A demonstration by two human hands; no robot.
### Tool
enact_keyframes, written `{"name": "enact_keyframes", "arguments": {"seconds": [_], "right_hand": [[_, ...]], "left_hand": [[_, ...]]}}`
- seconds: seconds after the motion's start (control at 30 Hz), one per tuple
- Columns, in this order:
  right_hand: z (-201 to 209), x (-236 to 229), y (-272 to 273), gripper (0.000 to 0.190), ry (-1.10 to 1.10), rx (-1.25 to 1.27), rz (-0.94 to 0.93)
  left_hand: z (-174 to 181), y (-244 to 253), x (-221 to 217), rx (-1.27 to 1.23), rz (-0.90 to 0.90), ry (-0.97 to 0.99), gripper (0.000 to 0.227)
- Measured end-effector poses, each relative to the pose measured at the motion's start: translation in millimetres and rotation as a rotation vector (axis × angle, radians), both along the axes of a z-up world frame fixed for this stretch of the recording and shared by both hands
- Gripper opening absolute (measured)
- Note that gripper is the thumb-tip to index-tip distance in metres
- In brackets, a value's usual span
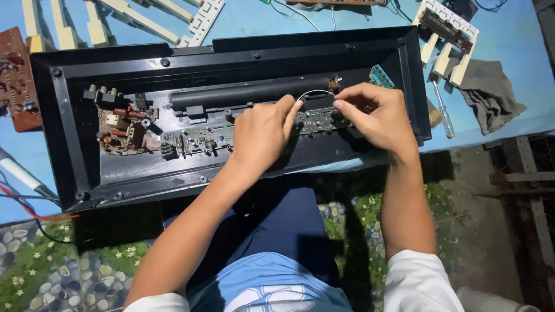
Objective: The person places a circuit board into a black electronic chassis and aligns it with the internal components. They then pick up a thin wire and thread it through the circuit board and chassis, manipulating the wire with both hands to secure it in place.
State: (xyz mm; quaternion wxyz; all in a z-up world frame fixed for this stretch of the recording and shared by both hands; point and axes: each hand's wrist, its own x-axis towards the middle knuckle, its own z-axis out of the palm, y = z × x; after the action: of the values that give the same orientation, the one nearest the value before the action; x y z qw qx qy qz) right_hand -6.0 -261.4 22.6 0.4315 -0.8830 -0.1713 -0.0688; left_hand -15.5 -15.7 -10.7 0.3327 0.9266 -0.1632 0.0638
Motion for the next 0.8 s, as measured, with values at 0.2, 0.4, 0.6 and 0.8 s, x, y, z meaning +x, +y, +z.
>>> {"name": "enact_keyframes", "arguments": {"seconds": [0.2, 0.4, 0.6, 0.8], "right_hand": [[-1, -3, 14, 0.011, -0.024, -0.012, 0.086], [2, -1, 50, 0.013, 0.000, 0.003, 0.149], [3, 15, 73, 0.012, 0.019, -0.029, 0.220], [3, 29, 74, 0.005, -0.022, -0.147, 0.290]], "left_hand": [[-4, 12, -2, 0.062, 0.016, -0.132, 0.033], [18, 53, -12, 0.154, 0.066, -0.128, 0.036], [17, 61, -9, 0.119, 0.087, -0.037, 0.037], [1, 59, -1, 0.103, 0.108, -0.035, 0.039]]}}
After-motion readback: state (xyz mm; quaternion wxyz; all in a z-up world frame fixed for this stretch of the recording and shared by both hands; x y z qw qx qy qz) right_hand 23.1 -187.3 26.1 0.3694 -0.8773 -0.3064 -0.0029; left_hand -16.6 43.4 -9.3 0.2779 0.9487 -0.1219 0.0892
